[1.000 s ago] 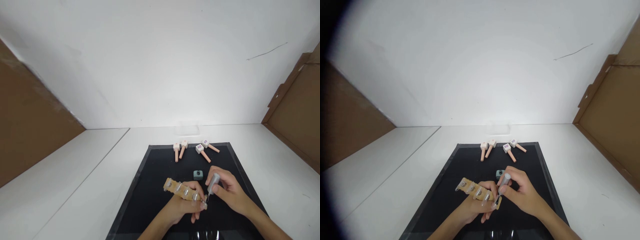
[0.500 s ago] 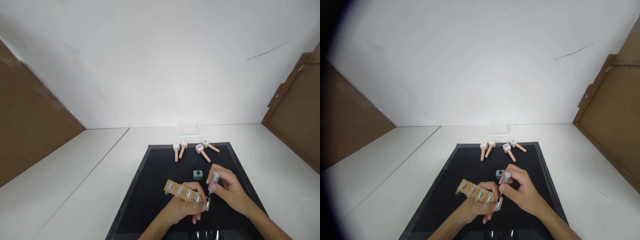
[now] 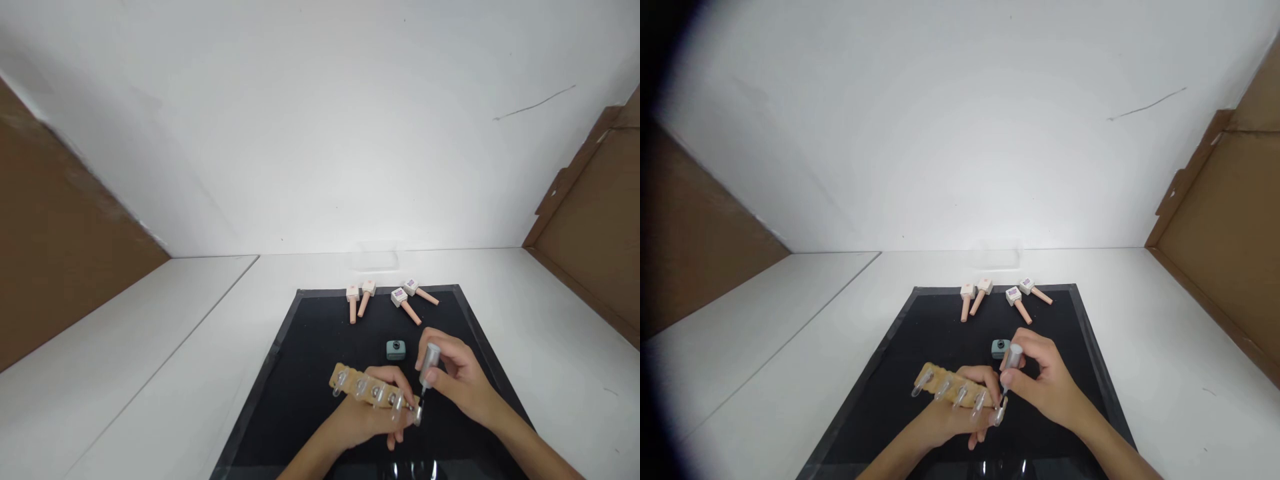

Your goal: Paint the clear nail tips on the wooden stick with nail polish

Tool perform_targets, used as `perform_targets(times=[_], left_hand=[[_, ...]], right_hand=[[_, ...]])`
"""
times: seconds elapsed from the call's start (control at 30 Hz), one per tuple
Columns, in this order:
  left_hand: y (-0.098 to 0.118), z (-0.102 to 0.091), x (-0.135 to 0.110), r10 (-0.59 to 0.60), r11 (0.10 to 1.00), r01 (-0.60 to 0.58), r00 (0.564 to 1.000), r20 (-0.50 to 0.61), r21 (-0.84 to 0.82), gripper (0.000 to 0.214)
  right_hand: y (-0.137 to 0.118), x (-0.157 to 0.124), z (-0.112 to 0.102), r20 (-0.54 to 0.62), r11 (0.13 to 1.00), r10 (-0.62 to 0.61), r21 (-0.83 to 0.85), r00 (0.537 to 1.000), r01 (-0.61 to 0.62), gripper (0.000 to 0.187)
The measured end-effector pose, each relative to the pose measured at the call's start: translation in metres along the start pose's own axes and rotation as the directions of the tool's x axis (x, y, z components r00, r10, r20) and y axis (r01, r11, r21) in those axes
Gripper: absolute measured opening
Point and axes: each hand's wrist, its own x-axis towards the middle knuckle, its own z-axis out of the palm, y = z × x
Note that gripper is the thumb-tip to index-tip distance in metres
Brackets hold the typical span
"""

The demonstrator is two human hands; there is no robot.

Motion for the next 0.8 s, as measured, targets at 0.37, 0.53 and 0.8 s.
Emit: perform_targets(times=[0.37, 0.53, 0.8], left_hand=[[-0.0022, -0.0005, 0.0009, 0.000, 1.000, 0.000, 1.000, -0.001, -0.026, 0.035], [-0.0035, -0.0014, 0.0011, -0.007, 1.000, 0.007, 1.000, 0.013, -0.008, 0.037], [-0.0051, -0.0023, 0.0019, 0.014, 1.000, -0.014, 1.000, 0.027, -0.009, 0.034]], right_hand=[[0.0013, -0.0016, 0.0054, 0.078, 1.000, -0.002, 0.029, 0.997, 0.000, 0.044], [0.0027, -0.0013, 0.0048, 0.062, 1.000, -0.009, 0.008, 0.998, 0.009, 0.044], [0.0067, -0.0037, 0.0040, 0.054, 1.000, -0.006, -0.009, 0.999, 0.007, 0.044]])
